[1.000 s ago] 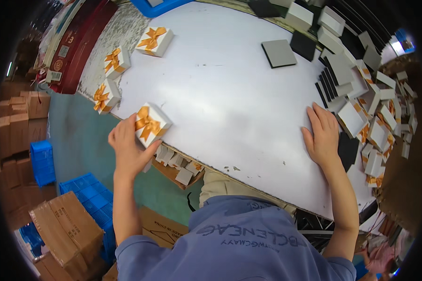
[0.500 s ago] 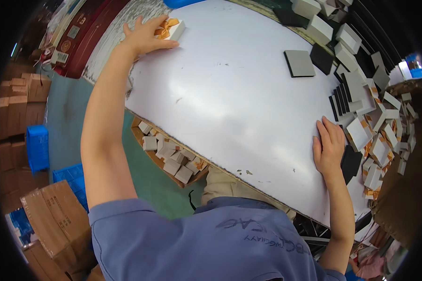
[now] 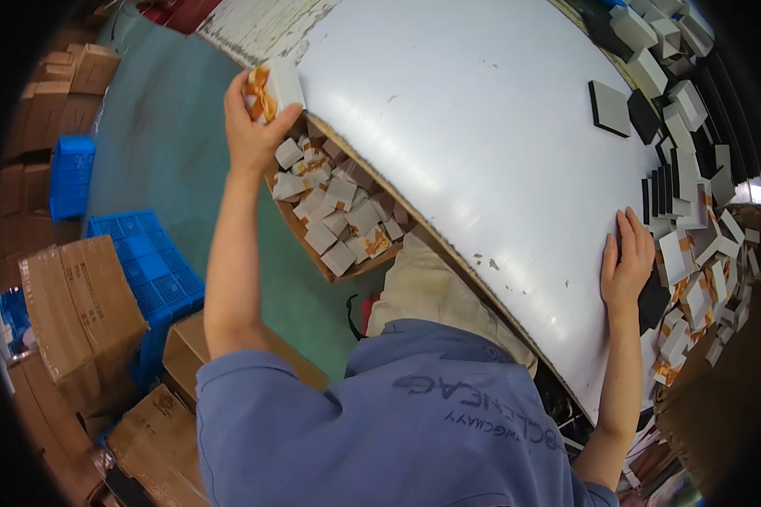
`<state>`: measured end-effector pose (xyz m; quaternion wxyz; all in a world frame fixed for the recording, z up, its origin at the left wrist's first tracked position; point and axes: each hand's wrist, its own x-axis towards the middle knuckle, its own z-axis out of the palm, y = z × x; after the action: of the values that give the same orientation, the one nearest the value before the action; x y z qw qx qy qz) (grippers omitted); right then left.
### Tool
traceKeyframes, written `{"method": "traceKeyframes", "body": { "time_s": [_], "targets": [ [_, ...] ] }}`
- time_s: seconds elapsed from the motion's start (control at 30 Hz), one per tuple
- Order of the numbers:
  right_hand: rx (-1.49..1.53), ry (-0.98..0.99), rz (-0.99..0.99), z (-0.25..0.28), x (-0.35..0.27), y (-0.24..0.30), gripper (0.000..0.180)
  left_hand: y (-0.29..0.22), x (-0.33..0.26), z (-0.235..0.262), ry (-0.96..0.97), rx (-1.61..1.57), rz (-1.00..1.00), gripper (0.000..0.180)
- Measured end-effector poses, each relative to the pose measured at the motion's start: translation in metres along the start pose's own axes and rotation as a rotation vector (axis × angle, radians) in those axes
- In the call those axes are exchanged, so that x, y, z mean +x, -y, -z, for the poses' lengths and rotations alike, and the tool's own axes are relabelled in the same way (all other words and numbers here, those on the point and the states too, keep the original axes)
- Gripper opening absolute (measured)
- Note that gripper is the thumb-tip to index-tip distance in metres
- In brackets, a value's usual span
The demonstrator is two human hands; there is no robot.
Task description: Manually assembling and packaging small gift boxes with foam inserts and ribbon bows.
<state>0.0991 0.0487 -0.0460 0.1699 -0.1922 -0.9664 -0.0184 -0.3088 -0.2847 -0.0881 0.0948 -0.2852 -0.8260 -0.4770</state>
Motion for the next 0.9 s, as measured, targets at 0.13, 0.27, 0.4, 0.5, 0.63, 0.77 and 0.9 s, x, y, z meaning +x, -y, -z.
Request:
{"method": "traceKeyframes", "body": {
  "time_s": [0.13,0.27,0.4,0.5,0.63,0.77,0.9],
  "targets": [
    [-0.012,0.010,0.009,-0.003,-0.001,-0.003,0.033,0.045,-0.083,-0.015,0.010,-0.208,0.223,0.088],
    [-0.033,0.024,0.029,-0.004,-0.002,0.001,0.032,0.072,-0.164,-0.025,0.187,-0.237,0.410,0.092],
    [-0.031,0.033,0.037,-0.006,-0.003,0.002,0.032,0.114,-0.245,-0.032,0.245,0.061,0.693,0.082],
    [-0.083,0.019,0.051,0.003,-0.005,0.003,0.032,0.163,-0.313,-0.031,0.174,0.197,0.774,0.075],
    [-0.137,-0.034,-0.023,0.009,-0.023,-0.025,0.038,0.153,-0.351,-0.079,0.295,-0.319,1.520,0.060],
    [0.052,-0.089,0.037,-0.010,0.011,0.017,0.035,0.224,-0.433,-0.029,0.158,-0.462,1.224,0.057],
    [-0.182,0.032,-0.001,0.006,-0.003,-0.024,0.036,0.124,-0.346,-0.058,0.393,-0.086,1.279,0.065]
  ]
}}
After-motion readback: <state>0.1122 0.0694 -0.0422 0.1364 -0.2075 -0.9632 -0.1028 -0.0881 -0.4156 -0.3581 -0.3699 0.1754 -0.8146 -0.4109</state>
